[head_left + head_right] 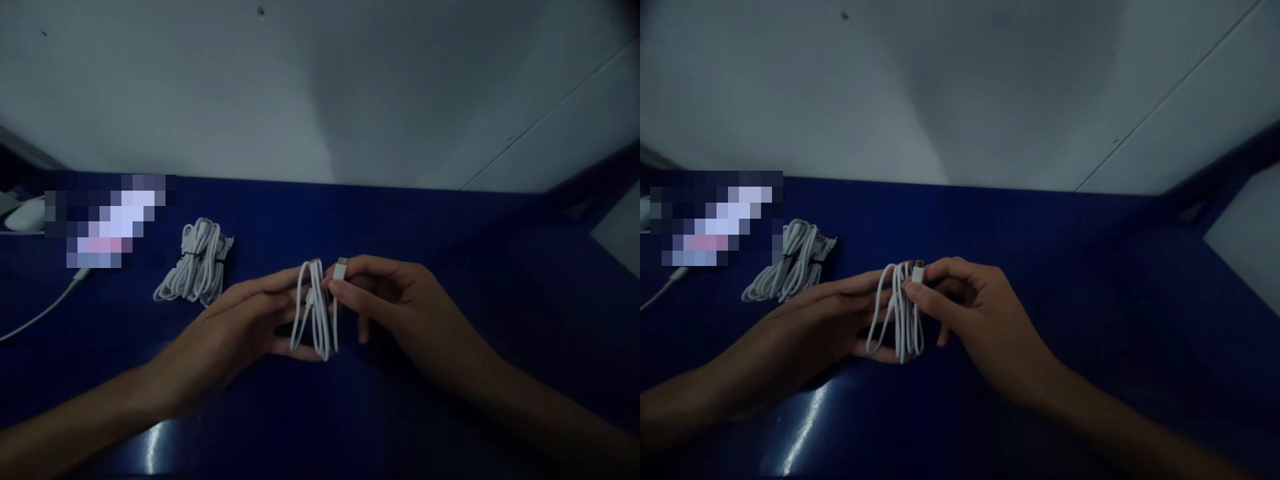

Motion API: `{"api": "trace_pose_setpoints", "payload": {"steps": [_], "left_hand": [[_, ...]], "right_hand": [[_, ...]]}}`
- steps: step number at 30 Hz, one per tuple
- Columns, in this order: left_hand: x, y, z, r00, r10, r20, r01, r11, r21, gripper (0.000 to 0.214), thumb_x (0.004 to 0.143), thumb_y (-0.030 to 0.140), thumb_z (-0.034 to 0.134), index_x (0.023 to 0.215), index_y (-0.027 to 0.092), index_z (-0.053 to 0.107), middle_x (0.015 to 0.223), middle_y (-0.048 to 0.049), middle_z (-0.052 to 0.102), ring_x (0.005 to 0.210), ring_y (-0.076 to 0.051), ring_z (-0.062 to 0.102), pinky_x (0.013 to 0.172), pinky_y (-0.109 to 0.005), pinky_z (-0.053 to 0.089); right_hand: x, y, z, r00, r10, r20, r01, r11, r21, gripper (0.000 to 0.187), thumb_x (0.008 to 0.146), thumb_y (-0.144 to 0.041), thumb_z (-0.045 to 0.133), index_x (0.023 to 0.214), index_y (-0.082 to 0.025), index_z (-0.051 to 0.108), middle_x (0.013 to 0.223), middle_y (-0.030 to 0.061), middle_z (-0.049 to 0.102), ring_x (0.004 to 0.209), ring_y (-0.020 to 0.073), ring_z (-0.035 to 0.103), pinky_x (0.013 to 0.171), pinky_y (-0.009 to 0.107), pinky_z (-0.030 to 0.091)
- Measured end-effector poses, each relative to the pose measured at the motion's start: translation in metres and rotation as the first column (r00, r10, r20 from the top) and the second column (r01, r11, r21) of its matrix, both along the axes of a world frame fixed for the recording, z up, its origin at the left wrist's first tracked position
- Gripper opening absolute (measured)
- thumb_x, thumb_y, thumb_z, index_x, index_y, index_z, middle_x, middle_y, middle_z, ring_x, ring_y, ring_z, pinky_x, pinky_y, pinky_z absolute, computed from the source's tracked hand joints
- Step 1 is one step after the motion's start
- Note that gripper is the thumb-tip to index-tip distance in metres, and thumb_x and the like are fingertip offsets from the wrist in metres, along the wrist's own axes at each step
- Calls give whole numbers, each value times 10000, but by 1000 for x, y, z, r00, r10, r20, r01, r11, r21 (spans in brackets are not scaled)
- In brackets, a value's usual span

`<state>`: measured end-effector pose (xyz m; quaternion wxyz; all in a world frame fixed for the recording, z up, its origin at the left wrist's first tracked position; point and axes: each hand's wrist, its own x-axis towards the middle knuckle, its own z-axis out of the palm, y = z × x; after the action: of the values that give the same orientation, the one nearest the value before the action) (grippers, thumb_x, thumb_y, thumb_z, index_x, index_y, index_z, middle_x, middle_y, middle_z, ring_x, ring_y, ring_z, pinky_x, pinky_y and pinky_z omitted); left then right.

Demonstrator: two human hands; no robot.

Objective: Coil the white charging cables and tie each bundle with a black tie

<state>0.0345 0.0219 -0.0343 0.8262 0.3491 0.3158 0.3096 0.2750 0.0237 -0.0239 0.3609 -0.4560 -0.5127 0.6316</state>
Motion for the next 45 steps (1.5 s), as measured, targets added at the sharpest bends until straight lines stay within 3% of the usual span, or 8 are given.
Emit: {"api": "trace_pose_setpoints", "payload": {"steps": [6,11,15,21,25,33,39,45], "left_hand": [[-1,0,-1,980,19,-199,17,983,180,483,1101,276,729,1573,359,666,1506,-99,731,1194,-271,791,945,-366,711],[0,-3,1,941,158,-299,-61,949,310,575,986,267,881,1529,336,706,1094,-52,848,940,-185,806,772,-231,692],[7,-5,9,902,268,-339,-135,920,369,509,912,268,941,1399,320,803,1220,-67,823,948,-198,797,726,-237,708],[8,-4,13,879,304,-367,-162,914,371,501,847,204,974,1321,301,845,1048,-39,832,856,-203,803,691,-259,721],[7,-3,13,894,280,-350,-160,929,335,468,874,213,957,1323,281,844,961,-34,846,851,-224,826,710,-286,733],[3,-3,13,886,280,-369,-164,935,315,485,920,274,937,1387,248,808,1034,-54,889,931,-244,854,770,-292,724],[3,0,14,849,312,-427,-155,919,363,454,962,393,899,1390,266,811,1007,-50,887,954,-232,835,900,-333,690],[1,-2,14,869,275,-410,-134,930,341,451,990,397,868,1421,288,794,1013,-47,868,957,-231,817,870,-327,680]], "right_hand": [[-1,2,4,999,31,-43,-31,1000,-3,48,1013,-248,839,1021,-286,868,901,-31,792,679,81,663,614,153,586],[-3,0,4,995,63,-83,-62,998,12,98,1047,-234,798,1050,-296,874,979,-29,805,696,81,700,679,181,639],[-5,-2,2,993,73,-89,-72,997,10,74,1042,-254,804,1040,-285,872,1026,-10,815,711,103,718,675,214,661],[-6,-3,1,990,96,-106,-96,995,2,61,1040,-279,809,1054,-283,868,989,-6,816,667,104,698,646,233,662],[-6,-4,1,992,89,-92,-87,996,30,52,1033,-275,817,1052,-273,865,970,0,820,684,117,718,631,234,658],[-6,-6,0,999,42,-35,-40,997,64,90,1060,-316,778,1015,-258,830,1054,19,821,814,152,756,657,238,659],[-7,-7,0,999,-8,33,5,996,86,165,1076,-355,750,952,-249,776,974,11,784,749,146,726,665,260,650],[-6,-6,-1,999,10,30,-13,995,97,130,1084,-354,734,997,-269,781,1125,20,785,959,181,757,770,291,659]]}}
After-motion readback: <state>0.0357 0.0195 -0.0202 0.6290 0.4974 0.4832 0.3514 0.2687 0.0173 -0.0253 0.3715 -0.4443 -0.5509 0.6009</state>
